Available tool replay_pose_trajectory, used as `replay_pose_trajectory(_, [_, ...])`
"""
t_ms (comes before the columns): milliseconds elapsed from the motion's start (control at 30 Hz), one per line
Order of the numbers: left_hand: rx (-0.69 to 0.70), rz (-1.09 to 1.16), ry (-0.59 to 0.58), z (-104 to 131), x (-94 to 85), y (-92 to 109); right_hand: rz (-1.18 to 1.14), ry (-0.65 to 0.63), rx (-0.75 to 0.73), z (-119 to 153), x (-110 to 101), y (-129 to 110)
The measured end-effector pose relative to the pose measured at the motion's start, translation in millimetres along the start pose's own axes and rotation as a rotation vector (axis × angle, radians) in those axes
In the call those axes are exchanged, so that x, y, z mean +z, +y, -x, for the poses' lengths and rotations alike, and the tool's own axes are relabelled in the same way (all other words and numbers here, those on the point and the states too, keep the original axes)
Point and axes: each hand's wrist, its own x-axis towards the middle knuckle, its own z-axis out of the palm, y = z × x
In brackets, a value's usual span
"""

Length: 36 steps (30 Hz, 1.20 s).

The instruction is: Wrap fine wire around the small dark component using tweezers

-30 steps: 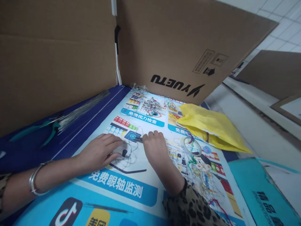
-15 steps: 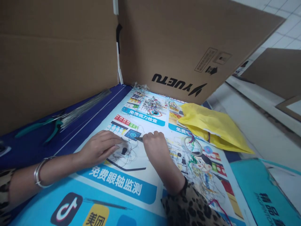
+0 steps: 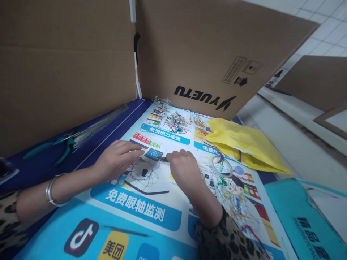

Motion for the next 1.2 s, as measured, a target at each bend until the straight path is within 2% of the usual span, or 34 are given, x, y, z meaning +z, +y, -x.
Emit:
replay_pose_trajectory(67, [0.101, -0.106, -0.047, -8, -2.6, 2, -0.018, 0.009, -0.022, 2, -4, -2])
replay_pose_trajectory(167, [0.213, -0.139, -0.094, -17, -3.4, 7, -0.049, 0.015, -0.052, 5, -11, -6])
replay_pose_trajectory(300, [0.221, -0.086, -0.147, -20, -0.8, 8, -0.09, 0.013, -0.058, 6, -17, -9])
replay_pose_trajectory(400, [0.076, 0.068, -0.131, -19, 0.5, 5, -0.203, 0.026, 0.003, 4, -16, -10])
replay_pose_trajectory(500, [-0.295, 0.457, -0.099, -19, -0.8, 5, -0.546, 0.059, 0.11, 1, -13, -11])
replay_pose_trajectory(567, [-0.566, 0.73, -0.123, -20, -3.0, 8, -0.83, 0.065, 0.161, 0, -10, -13])
replay_pose_trajectory(633, [-0.732, 0.925, -0.165, -21, -5.6, 12, -1.038, 0.048, 0.194, 1, -7, -18])
replay_pose_trajectory(700, [-0.832, 1.081, -0.213, -22, -7.8, 16, -1.162, 0.016, 0.21, 1, -4, -23])
replay_pose_trajectory(800, [-0.924, 1.22, -0.252, -22, -9.6, 22, -1.271, -0.02, 0.224, 3, 0, -30])
replay_pose_trajectory(967, [-0.965, 1.428, -0.242, -23, -10.1, 29, -1.441, -0.083, 0.226, 5, 3, -36])
replay_pose_trajectory(1200, [-0.923, 1.415, -0.254, -23, -10.9, 34, -1.468, -0.131, 0.206, 7, 1, -43])
